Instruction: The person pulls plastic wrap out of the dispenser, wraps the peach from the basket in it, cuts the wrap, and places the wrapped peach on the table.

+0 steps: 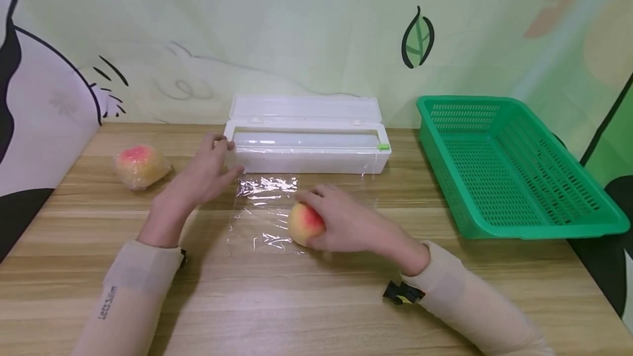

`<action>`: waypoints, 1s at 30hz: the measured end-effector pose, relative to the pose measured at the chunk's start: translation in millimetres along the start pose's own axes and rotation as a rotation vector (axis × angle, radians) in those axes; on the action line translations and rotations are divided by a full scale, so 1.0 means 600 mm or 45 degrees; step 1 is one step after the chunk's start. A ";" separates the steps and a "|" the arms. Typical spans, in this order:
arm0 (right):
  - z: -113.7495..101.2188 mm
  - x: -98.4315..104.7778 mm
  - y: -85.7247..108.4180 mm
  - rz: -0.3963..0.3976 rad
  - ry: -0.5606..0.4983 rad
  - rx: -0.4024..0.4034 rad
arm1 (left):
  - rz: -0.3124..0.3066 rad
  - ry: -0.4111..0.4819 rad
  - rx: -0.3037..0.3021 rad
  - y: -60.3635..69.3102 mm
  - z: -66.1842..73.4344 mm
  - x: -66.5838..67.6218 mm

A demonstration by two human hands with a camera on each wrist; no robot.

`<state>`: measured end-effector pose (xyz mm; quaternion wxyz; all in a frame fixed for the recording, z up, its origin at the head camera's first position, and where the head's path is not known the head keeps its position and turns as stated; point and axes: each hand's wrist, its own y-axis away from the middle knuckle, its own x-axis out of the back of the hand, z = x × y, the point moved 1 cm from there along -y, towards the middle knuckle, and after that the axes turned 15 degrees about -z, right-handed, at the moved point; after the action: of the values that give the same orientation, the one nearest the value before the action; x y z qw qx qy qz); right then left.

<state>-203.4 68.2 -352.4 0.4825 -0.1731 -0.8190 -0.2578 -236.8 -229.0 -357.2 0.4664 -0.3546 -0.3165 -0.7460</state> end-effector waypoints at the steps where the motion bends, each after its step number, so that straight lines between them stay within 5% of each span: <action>1: 0.000 -0.001 0.000 -0.006 -0.002 -0.008 | 0.000 0.000 0.001 0.000 -0.001 0.000; 12: -0.006 -0.011 -0.001 -0.029 0.080 -0.048 | -0.005 -0.021 -0.010 0.000 -0.001 -0.002; 22: 0.010 -0.012 0.016 -0.008 -0.008 -0.048 | -0.010 -0.059 -0.013 0.000 0.003 -0.001; 30: 0.032 0.002 0.040 -0.043 -0.060 -0.197 | -0.007 -0.090 -0.001 0.012 0.020 0.006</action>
<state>-204.7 99.0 -353.0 0.4438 -0.2021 -0.8106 -0.3242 -228.7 -223.5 -346.8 0.4528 -0.3802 -0.3332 -0.7344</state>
